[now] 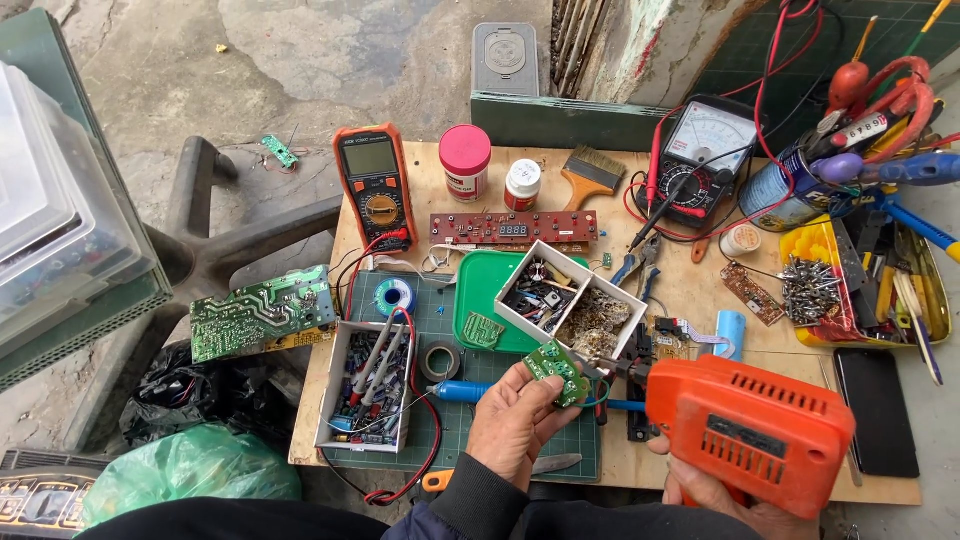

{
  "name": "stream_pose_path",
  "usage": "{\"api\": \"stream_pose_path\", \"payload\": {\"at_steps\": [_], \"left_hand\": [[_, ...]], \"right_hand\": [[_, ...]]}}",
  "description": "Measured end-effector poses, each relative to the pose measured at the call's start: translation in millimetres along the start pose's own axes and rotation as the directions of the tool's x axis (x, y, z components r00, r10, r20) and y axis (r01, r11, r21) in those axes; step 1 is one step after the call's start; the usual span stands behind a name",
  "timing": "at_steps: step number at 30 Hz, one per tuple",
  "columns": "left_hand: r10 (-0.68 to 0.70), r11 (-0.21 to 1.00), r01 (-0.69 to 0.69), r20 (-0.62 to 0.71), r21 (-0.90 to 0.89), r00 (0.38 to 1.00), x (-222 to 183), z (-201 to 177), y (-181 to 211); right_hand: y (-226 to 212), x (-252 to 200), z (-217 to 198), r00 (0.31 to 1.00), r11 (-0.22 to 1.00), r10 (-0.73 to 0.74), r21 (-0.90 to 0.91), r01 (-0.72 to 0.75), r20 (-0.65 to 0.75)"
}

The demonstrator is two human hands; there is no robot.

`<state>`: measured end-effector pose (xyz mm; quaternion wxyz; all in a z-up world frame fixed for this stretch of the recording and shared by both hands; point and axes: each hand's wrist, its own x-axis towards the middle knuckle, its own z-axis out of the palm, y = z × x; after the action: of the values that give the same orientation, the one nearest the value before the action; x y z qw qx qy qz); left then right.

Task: Inspecting and soldering components on a small circuit board at a repair bench.

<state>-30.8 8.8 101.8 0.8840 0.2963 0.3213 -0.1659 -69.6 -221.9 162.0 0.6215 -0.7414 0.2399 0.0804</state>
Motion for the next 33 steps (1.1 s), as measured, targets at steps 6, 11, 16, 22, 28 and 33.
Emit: {"api": "stream_pose_path", "payload": {"at_steps": [6,11,16,22,28,33], "left_hand": [[0.075,0.997,-0.075,-0.029,0.011,0.997,14,5,-4],[0.027,0.998,-0.023,-0.061,0.066,0.998,24,11,8],[0.053,0.994,-0.046,-0.069,0.101,0.996,28,9,7],[0.053,0.983,-0.042,-0.059,0.18,0.997,26,5,5],[-0.035,0.998,0.033,-0.038,-0.045,0.999,16,7,12],[-0.097,0.982,0.089,-0.041,-0.169,0.994,15,4,15]], "right_hand": [[-18,-1,6,1.0,0.998,0.017,-0.062,-0.018,-0.018],[-42,-17,35,0.981,0.998,0.003,-0.056,-0.014,-0.192],[-53,-17,40,0.975,0.992,0.094,-0.065,-0.11,-0.203],[-29,-11,32,0.978,0.988,0.109,-0.091,-0.126,-0.179],[-17,-2,25,0.99,0.992,0.09,-0.082,-0.099,-0.107],[-17,1,22,0.986,0.985,0.126,-0.109,-0.137,-0.106]]}}
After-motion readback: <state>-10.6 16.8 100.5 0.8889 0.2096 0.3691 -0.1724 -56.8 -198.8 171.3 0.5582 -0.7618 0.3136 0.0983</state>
